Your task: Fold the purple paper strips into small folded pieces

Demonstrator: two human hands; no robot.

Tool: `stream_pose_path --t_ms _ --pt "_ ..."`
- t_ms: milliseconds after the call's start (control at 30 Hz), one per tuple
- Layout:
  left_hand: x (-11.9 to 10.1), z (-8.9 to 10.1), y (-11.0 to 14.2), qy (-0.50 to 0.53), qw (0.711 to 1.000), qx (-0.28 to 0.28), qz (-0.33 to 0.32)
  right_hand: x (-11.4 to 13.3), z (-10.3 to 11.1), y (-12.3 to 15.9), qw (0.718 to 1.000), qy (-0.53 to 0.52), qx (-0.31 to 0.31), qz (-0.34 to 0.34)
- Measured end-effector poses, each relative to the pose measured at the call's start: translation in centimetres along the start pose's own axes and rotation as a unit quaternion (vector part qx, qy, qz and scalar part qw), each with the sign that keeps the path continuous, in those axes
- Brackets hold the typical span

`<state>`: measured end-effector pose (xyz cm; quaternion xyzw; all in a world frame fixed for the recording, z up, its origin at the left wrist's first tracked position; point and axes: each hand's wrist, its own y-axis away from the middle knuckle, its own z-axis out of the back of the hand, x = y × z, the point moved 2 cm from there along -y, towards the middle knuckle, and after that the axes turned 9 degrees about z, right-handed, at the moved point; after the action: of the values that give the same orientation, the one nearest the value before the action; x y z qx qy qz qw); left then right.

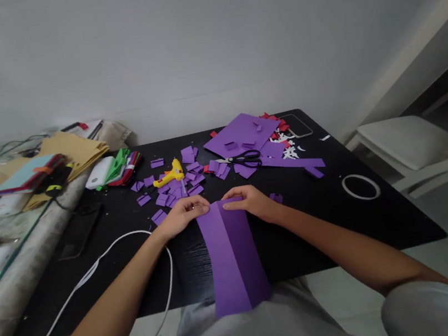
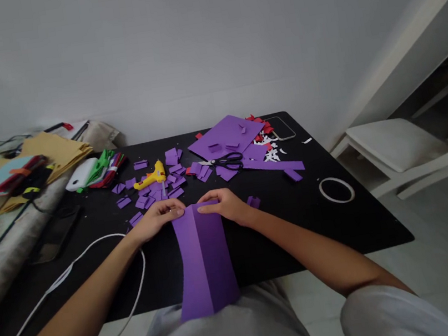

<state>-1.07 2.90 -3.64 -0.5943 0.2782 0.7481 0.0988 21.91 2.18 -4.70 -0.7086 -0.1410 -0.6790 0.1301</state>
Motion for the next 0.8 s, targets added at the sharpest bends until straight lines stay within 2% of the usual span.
stream_pose_path --t_ms 133,300,533,800 --pt "-0.1 -0.9 -0.1 -0.03 0.999 -0.008 -0.015 0.0 -0.2 0.2 0.998 0.051 0.012 0.035" --pt "0.0 -1.8 -0.4 -0.049 0.999 -0.024 -0.003 0.0 -0.4 0.0 0.992 0.1 0.004 0.076" --pt "-0.6 -2.7 -0.2 -0.06 0.998 -0.026 0.006 -0.1 -0.9 0.0 0.995 0.077 0.005 0.06" --pt "0.1 -2.8 -0.3 -0.048 0.998 -0.044 -0.002 -0.1 -1.2 0.2 0.993 0.085 -0.018 0.08"
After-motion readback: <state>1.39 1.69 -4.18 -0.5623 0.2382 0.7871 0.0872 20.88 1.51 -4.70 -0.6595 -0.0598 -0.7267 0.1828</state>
